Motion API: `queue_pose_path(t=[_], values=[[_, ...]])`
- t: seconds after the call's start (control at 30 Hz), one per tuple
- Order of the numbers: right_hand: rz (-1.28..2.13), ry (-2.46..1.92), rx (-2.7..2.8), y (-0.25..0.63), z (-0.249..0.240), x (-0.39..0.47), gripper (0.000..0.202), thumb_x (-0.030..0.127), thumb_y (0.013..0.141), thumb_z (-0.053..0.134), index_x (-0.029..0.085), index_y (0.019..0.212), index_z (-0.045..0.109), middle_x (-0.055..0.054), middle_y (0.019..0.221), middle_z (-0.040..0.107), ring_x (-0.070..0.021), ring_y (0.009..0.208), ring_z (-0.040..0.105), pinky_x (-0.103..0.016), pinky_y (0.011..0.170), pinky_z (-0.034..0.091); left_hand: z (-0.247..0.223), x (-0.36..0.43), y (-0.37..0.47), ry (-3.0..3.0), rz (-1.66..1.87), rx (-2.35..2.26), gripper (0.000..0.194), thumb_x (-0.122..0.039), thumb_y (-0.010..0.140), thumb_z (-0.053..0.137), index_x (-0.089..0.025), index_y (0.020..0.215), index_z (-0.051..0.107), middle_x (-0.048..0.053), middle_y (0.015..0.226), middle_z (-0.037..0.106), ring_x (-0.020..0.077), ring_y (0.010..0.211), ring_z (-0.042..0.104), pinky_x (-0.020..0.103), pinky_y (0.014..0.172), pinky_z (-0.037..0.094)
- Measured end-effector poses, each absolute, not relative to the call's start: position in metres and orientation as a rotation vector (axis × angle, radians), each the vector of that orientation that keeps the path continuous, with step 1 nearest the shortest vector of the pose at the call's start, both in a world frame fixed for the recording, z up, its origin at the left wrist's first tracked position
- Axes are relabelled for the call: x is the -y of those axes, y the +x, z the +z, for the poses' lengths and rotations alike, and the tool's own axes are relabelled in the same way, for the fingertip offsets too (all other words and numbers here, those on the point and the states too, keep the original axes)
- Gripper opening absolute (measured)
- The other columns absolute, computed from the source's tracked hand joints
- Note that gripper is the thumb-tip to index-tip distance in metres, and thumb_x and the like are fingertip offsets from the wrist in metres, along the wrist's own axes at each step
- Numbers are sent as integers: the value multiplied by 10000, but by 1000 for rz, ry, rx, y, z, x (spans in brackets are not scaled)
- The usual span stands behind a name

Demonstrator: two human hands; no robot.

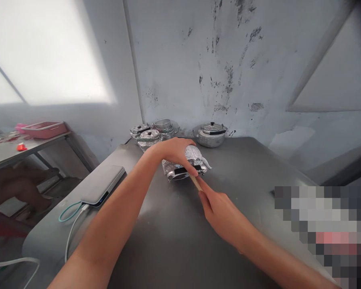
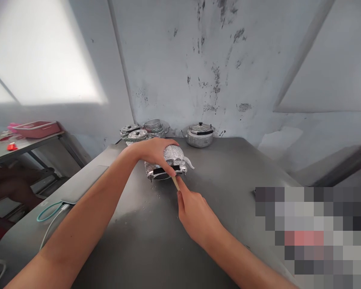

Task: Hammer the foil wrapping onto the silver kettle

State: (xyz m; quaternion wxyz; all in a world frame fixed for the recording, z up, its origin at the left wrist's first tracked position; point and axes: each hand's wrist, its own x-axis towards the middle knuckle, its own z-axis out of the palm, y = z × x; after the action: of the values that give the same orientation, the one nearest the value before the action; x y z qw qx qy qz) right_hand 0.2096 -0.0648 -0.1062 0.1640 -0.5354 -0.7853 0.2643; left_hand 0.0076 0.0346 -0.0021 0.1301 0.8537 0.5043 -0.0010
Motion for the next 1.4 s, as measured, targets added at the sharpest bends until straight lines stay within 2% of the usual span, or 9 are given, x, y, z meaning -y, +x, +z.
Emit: queue_pose_path(t=[0.13, 0.3, 0.43, 0.57, 0.73, 0.9, 1.2, 1.4], values=[[762, -1499, 2263, 210, -105, 64, 517, 311, 1003, 273, 316, 1516, 334, 36, 608, 530, -135, 486, 446, -250, 511, 282, -2, -35, 7, 2474, -8, -1469, 1106, -769, 550, 698, -368, 1499, 297, 20, 1576, 340, 355, 1358, 407, 416, 1010, 445], [758, -1538, 2222, 211, -101, 66, 546, 331, 1003, 267, 280, 1547, 281, 38, 612, 516, -142, 494, 440, -248, 489, 276, -2, -36, 6, 2475, 30, -1449, 1081, -744, 553, 712, -358, 1487, 327, 24, 1561, 368, 350, 1341, 431, 408, 1014, 441], [780, -1535, 2254, 211, -101, 67, 531, 302, 997, 263, 295, 1526, 318, 31, 608, 531, -147, 503, 452, -253, 509, 295, -1, -35, 6, 2478, 47, -1439, 1071, -742, 549, 717, -351, 1475, 345, 28, 1549, 386, 344, 1333, 439, 403, 991, 460], [778, -1555, 2253, 209, -102, 69, 541, 306, 996, 247, 310, 1536, 286, 33, 599, 512, -155, 498, 445, -253, 500, 288, 0, -33, 7, 2479, 39, -1445, 1072, -733, 544, 721, -351, 1473, 349, 26, 1552, 385, 352, 1344, 426, 402, 998, 455], [720, -1608, 2281, 208, -103, 71, 573, 309, 994, 250, 254, 1564, 237, 23, 606, 510, -159, 499, 446, -264, 517, 288, -1, -36, 6, 2479, 38, -1440, 1074, -743, 550, 711, -346, 1477, 344, 23, 1561, 371, 348, 1345, 428, 403, 1019, 440], [744, -1559, 2252, 210, -101, 72, 581, 345, 1002, 214, 258, 1576, 198, 31, 590, 504, -161, 490, 458, -256, 494, 295, -3, -37, 5, 2490, 41, -1438, 1112, -775, 541, 703, -334, 1490, 326, 31, 1561, 369, 346, 1341, 431, 409, 1019, 441], [742, -1629, 2292, 206, -105, 70, 578, 306, 991, 229, 214, 1561, 260, 11, 609, 523, -171, 509, 449, -273, 535, 306, -1, -34, 8, 2493, 29, -1439, 1117, -790, 529, 700, -336, 1481, 329, 29, 1546, 393, 351, 1335, 439, 403, 980, 468], [700, -1601, 2274, 206, -105, 73, 573, 317, 1003, 215, 216, 1567, 226, 8, 633, 545, -166, 519, 479, -265, 536, 299, -2, -36, 6, 2489, 21, -1445, 1118, -796, 539, 687, -332, 1486, 317, 33, 1555, 378, 356, 1342, 429, 408, 986, 464]])
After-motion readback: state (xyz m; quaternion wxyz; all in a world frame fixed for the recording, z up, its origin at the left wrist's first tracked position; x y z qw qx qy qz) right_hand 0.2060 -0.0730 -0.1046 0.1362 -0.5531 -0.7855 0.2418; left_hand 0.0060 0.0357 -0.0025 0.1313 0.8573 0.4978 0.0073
